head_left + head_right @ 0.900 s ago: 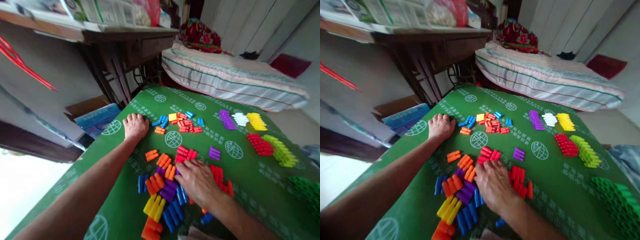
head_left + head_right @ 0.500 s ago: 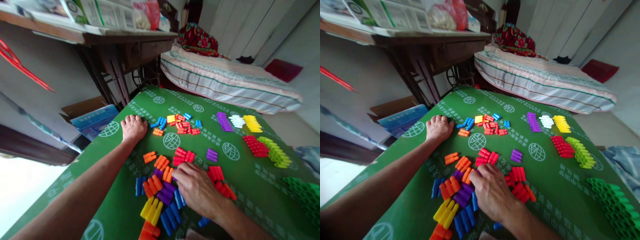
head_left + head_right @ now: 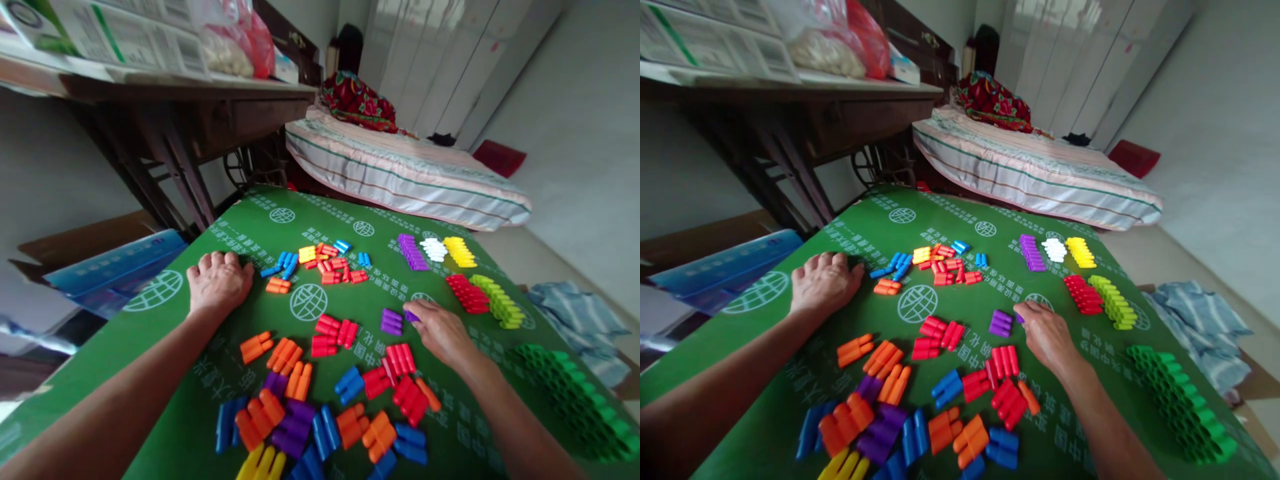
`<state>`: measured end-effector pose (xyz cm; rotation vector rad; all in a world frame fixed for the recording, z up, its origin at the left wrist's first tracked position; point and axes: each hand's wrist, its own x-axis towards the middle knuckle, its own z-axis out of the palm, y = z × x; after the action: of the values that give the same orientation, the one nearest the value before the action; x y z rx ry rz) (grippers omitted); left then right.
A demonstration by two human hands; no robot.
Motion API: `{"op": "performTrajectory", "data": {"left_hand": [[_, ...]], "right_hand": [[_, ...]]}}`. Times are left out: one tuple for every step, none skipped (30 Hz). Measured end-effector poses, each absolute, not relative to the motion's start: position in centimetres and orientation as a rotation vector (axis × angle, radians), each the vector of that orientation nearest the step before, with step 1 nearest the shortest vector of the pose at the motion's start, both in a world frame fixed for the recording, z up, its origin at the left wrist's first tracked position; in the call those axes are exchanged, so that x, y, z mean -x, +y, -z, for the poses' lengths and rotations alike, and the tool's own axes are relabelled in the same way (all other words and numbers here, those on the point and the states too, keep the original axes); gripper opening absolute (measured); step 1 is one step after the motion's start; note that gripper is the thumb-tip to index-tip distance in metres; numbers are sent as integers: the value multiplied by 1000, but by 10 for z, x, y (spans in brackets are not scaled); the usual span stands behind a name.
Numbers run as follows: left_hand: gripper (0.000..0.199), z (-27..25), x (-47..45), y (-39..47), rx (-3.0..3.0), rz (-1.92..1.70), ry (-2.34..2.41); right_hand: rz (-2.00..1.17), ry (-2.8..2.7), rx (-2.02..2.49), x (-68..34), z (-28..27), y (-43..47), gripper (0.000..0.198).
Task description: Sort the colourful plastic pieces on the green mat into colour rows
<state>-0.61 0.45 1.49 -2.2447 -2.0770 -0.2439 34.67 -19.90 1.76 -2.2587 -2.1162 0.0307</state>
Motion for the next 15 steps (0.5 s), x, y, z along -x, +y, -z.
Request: {"op": "performTrajectory", "data": {"left_hand": [[61,-15,6,5,2247,239,-2081],[62,-16,6,6,2246,232,-2086],[63,-15,6,6,2244,226,-2089],[63,-15,6,7,2243,220,-2090],[64,-15,6,8,2241,215,-2090],[64,-14,7,9,2239,213,-2091],[65,-14,7,10,2236,209,-2091],[65,-13,8,11,2229,202,-2093],[66,-12,9,12,2224,190,-2090],[67,-12,9,13,2217,177,-2088],[68,-12,10,14,2212,164,-2084],[69,-11,11,15,2210,150,-2077],[69,-11,11,15,2207,143,-2073],[69,-11,12,16,2206,141,-2070],[69,-11,12,16,2205,138,-2069]], "right_hand": [[-47,-2076,2250,-347,-16,-201,36],[-41,-2008,2266,-347,-16,-203,36],[-18,-1920,2309,-346,-16,-204,37],[10,-1831,2366,-343,-16,-205,37],[33,-1764,2420,-341,-16,-205,37],[43,-1730,2462,-338,-16,-205,34],[40,-1727,2485,-335,-16,-205,30],[29,-1740,2488,-332,-16,-204,25],[16,-1749,2474,-331,-15,-203,21],[4,-1743,2448,-332,-14,-201,19],[-8,-1717,2413,-335,-13,-197,18],[-20,-1674,2371,-341,-12,-192,18],[-30,-1623,2322,-349,-11,-185,17],[-37,-1569,2271,-359,-10,-176,18],[-37,-1512,2222,-372,-11,-165,19]]}}
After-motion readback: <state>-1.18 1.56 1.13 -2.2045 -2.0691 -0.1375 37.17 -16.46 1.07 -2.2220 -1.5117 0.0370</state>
